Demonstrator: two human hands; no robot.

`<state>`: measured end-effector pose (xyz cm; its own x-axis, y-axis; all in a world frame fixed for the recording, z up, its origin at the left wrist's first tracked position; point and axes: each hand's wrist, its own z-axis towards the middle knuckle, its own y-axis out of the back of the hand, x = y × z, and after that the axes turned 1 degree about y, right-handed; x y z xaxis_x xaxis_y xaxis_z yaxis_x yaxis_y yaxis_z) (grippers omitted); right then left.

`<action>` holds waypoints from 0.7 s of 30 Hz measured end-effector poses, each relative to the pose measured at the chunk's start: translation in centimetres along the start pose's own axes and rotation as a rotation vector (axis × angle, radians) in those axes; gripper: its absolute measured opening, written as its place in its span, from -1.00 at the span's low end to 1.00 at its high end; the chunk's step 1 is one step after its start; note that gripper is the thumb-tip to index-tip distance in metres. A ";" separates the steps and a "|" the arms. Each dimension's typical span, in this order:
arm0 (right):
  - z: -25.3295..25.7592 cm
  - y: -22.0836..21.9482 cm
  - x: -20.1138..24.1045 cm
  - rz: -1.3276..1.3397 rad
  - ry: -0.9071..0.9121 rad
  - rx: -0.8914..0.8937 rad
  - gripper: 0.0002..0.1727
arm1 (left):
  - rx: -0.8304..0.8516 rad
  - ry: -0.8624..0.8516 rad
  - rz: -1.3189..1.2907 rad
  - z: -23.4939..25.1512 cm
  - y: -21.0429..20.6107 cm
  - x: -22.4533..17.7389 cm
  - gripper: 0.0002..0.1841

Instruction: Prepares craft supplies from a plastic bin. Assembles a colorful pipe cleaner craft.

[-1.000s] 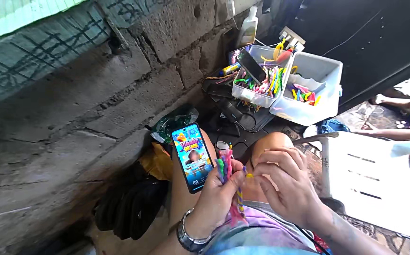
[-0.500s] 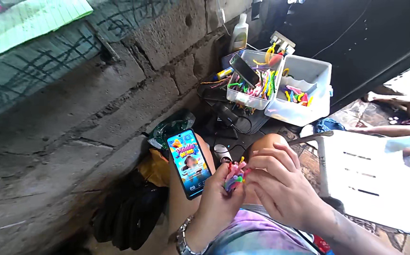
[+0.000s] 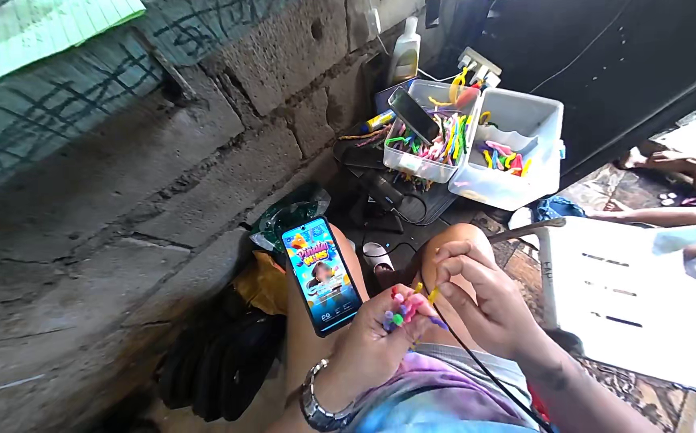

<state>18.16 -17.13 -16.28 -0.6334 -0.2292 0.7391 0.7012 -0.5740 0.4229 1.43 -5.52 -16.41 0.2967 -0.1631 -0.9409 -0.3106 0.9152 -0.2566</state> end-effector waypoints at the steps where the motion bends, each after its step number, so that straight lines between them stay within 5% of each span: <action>1: 0.3 0.2 0.2 -0.007 0.002 0.015 -0.75 | -0.026 -0.016 0.080 0.0 0.0 -0.1 -0.87; 4: 1.2 0.5 0.7 -0.089 0.058 0.052 -0.75 | -0.110 -0.022 0.335 0.3 -0.1 -0.5 -0.74; 10: 0.6 -0.2 2.3 -0.370 0.204 0.016 -0.72 | -0.225 0.067 0.477 0.7 -0.1 -0.7 -0.83; 16: -1.3 0.2 1.3 -0.296 0.166 -0.057 -0.71 | -0.196 0.269 -0.092 0.3 0.0 -1.0 -0.86; 21: -1.7 0.4 -0.7 -0.076 0.014 -0.043 -0.73 | -0.023 0.218 -0.389 0.2 0.1 -0.5 -0.89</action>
<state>18.32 -18.50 -17.51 -0.6893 -0.1947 0.6978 0.6363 -0.6233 0.4545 1.44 -5.29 -15.89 0.1989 -0.5694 -0.7976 -0.2342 0.7627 -0.6029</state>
